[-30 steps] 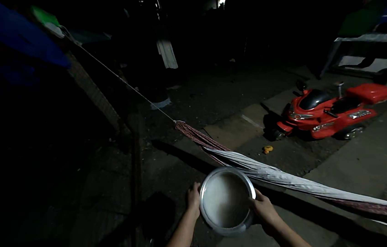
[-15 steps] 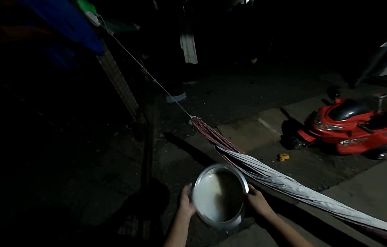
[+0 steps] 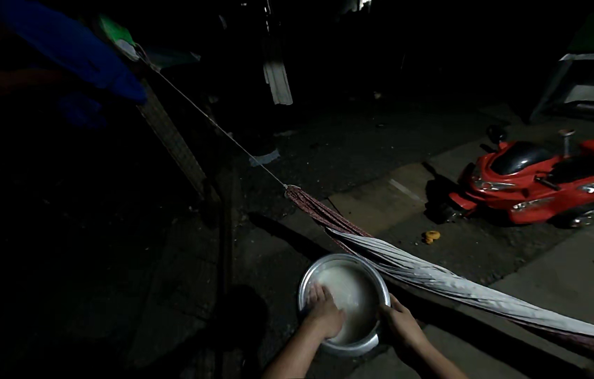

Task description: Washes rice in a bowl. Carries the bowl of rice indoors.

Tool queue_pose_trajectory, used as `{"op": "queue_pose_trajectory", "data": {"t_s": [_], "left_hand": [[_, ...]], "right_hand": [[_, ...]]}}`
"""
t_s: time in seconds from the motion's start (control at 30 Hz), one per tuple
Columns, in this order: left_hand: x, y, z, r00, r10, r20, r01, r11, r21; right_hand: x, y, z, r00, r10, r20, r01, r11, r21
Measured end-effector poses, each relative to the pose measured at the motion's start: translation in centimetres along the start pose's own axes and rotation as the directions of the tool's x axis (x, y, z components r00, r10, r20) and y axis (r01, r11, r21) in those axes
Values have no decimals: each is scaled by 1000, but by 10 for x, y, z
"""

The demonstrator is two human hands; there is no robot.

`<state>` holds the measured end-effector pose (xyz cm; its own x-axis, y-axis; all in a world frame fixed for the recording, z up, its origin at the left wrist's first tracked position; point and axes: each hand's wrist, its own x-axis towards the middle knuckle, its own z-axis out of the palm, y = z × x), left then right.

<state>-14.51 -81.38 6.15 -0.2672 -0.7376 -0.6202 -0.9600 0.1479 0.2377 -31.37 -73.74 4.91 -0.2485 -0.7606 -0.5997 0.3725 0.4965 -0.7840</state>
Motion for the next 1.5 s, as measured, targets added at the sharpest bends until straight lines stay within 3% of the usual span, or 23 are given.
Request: {"op": "queue_pose_trajectory", "data": {"t_s": [0.23,0.37,0.5,0.63,0.7,0.87,0.97,1.17,1.5], "left_hand": [[19,31,16,995,93,25,-92,995,-33],[29,47,23,962,271,24,-272,960,63],[21,58,22,862,493,122,-503,861,74],[10,54,24,687,701,193,-714,700,-3],[-4,51,19,638,725,260,-748,664,-13],[-43,44,-10,765,452,458,-517,856,20],[-39,38,-16,821,323,470,-430,892,139],[-7,44,-11,868,385,312,-456,868,197],[25,116,7,909,409,76,-415,883,219]], "right_hand": [[-6,7,-16,999,-5,-33,7,998,55],[-11,7,-22,1000,-7,-21,9,996,88],[-13,8,-26,999,-37,9,35,989,143],[-12,9,-32,999,-38,10,35,986,161],[-9,11,-35,999,-36,-10,37,990,135],[-10,11,-39,1000,-15,-26,18,993,120],[-11,12,-41,1000,-17,-20,19,992,126],[-20,7,-49,1000,-11,-1,11,983,182],[-32,-3,-86,999,-11,-30,17,980,198]]}}
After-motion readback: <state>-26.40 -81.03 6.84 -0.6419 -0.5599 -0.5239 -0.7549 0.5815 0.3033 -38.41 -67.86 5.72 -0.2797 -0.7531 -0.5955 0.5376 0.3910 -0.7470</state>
